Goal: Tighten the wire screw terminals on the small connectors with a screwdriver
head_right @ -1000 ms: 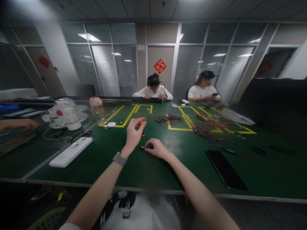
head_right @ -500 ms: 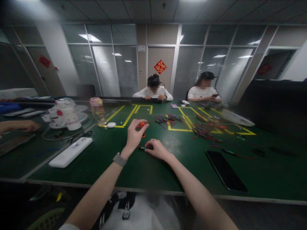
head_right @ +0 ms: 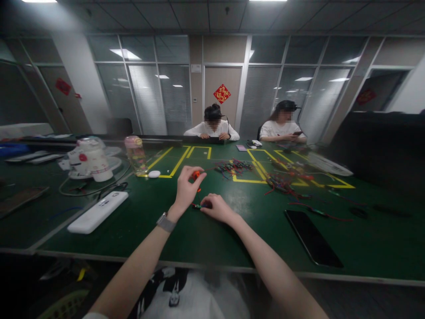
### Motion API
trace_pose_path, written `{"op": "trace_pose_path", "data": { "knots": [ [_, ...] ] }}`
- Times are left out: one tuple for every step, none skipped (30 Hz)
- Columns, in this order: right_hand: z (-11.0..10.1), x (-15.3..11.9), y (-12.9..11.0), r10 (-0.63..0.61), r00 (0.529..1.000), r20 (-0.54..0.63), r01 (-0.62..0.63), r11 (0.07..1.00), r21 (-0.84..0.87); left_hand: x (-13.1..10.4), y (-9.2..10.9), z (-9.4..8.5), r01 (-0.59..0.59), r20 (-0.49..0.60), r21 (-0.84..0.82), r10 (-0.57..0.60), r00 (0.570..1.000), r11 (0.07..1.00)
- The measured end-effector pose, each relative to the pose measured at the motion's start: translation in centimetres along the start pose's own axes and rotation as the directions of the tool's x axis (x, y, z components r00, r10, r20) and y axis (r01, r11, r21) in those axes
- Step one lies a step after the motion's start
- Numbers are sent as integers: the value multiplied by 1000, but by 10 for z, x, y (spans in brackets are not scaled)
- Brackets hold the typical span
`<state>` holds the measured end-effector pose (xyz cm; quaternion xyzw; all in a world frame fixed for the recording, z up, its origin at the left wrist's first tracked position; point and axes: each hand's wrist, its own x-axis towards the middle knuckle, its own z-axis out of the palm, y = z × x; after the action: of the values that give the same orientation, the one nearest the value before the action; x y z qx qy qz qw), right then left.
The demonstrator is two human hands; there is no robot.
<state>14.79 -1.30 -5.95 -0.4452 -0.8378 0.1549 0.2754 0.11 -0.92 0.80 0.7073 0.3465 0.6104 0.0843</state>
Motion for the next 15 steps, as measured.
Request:
{"op": "trace_pose_path", "data": {
  "knots": [
    [0, 0, 0, -4, 1000, 0, 4, 1000, -5, 0, 0, 0, 10, -2, -4, -10, 1000, 1000],
    [0, 0, 0, -7, 1000, -1, 7, 1000, -11, 0, 0, 0, 19, 3, -15, -19, 1000, 1000],
    [0, 0, 0, -9, 1000, 0, 9, 1000, -16, 1, 0, 0, 24, 13, -33, -24, 1000, 999],
    [-1, 0, -1, -9, 1000, 3, 9, 1000, -20, 1, -1, 0, 24, 28, -56, -23, 999, 998],
    [-1, 0, -1, -7, 1000, 6, 7, 1000, -23, 1, -1, 1, 21, 46, -81, -17, 999, 997],
    [-1, 0, -2, -4, 1000, 9, 4, 1000, -24, 1, -1, 1, 15, 63, -102, -8, 998, 995],
    [-2, 0, -3, -1, 1000, 11, 1, 1000, -23, 1, -2, 2, 6, 79, -116, 3, 997, 993],
    [-2, -1, -3, 3, 1000, 11, -3, 1000, -23, 1, -2, 2, -4, 90, -120, 14, 996, 993],
    [-2, -1, -3, 8, 1000, 9, -8, 1000, -23, 1, -2, 3, -13, 95, -113, 24, 995, 993],
    [-2, -1, -4, 12, 1000, 6, -12, 1000, -24, 0, -2, 3, -22, 90, -96, 31, 995, 995],
    [-2, -1, -4, 15, 1000, 3, -15, 1000, -25, 0, -1, 3, -27, 77, -72, 33, 996, 997],
    [-1, -1, -3, 15, 1000, 0, -15, 1000, -26, 0, -1, 2, -27, 60, -45, 30, 998, 999],
    [-1, -1, -3, 13, 1000, 0, -13, 1000, -28, -1, 0, 2, -22, 44, -23, 23, 999, 999],
    [-1, -1, -3, 9, 1000, 0, -9, 1000, -29, -1, 0, 1, -14, 31, -9, 15, 999, 1000],
    [-1, -1, -3, 3, 1000, 1, -3, 1000, -31, -1, 0, 1, -6, 27, -4, 6, 1000, 1000]
  ]
}}
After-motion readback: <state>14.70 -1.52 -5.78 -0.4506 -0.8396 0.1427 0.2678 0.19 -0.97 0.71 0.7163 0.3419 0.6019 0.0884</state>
